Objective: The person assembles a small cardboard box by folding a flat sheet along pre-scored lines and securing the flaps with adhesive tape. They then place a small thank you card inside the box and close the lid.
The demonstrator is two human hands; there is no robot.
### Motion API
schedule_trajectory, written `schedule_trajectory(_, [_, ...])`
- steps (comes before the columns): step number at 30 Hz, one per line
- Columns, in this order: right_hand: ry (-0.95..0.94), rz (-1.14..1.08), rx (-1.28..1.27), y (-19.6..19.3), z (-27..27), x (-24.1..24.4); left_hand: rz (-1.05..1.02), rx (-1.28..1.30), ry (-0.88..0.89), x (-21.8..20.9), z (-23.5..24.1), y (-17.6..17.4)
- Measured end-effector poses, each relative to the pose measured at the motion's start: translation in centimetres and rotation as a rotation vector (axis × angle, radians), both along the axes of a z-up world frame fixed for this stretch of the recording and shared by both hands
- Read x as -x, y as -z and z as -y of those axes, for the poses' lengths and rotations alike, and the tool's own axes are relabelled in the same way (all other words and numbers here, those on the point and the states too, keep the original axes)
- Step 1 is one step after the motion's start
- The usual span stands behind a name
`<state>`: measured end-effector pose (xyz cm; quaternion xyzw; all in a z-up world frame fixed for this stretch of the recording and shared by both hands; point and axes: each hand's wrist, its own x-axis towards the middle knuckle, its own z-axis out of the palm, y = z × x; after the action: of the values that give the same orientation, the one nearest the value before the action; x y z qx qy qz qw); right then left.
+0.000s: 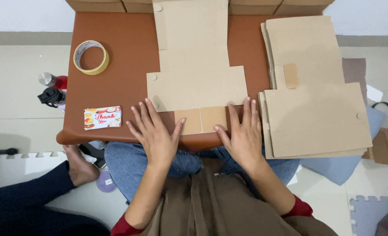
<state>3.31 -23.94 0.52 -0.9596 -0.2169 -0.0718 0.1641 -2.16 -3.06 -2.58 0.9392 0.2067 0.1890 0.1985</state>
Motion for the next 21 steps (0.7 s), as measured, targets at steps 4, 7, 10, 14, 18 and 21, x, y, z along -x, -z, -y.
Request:
schedule_trajectory(4, [0.081,-0.115,0.027,0.2,-0.1,-0.9,0.005,-0.002,0.029,-0.1,0.1,0.3])
schedule_trajectory(7, [0.104,-0.137,-0.032,-0.3,-0.2,-1.3,0.041,0.038,0.046,-0.2,-0.1,0.2])
schedule_trajectory(10, [0.138,-0.152,-0.098,-0.1,-0.2,-1.6,-0.006,0.095,0.019,-0.4,-0.4,-0.8])
schedule_trajectory(14, [0.027,-0.106,-0.281,-0.2,-0.8,-1.4,-0.004,0.211,0.062,-0.9,-1.2,-1.5])
schedule_trajectory(18, [-0.162,-0.083,-0.335,0.0,-1.5,-0.5,0.070,0.390,0.089,-1.3,-1.3,-1.9])
schedule_trajectory(21, [-0.210,-0.149,-0.269,1.1,-1.2,-0.8,-0.001,0.415,0.064,-1.4,-1.5,-3.6])
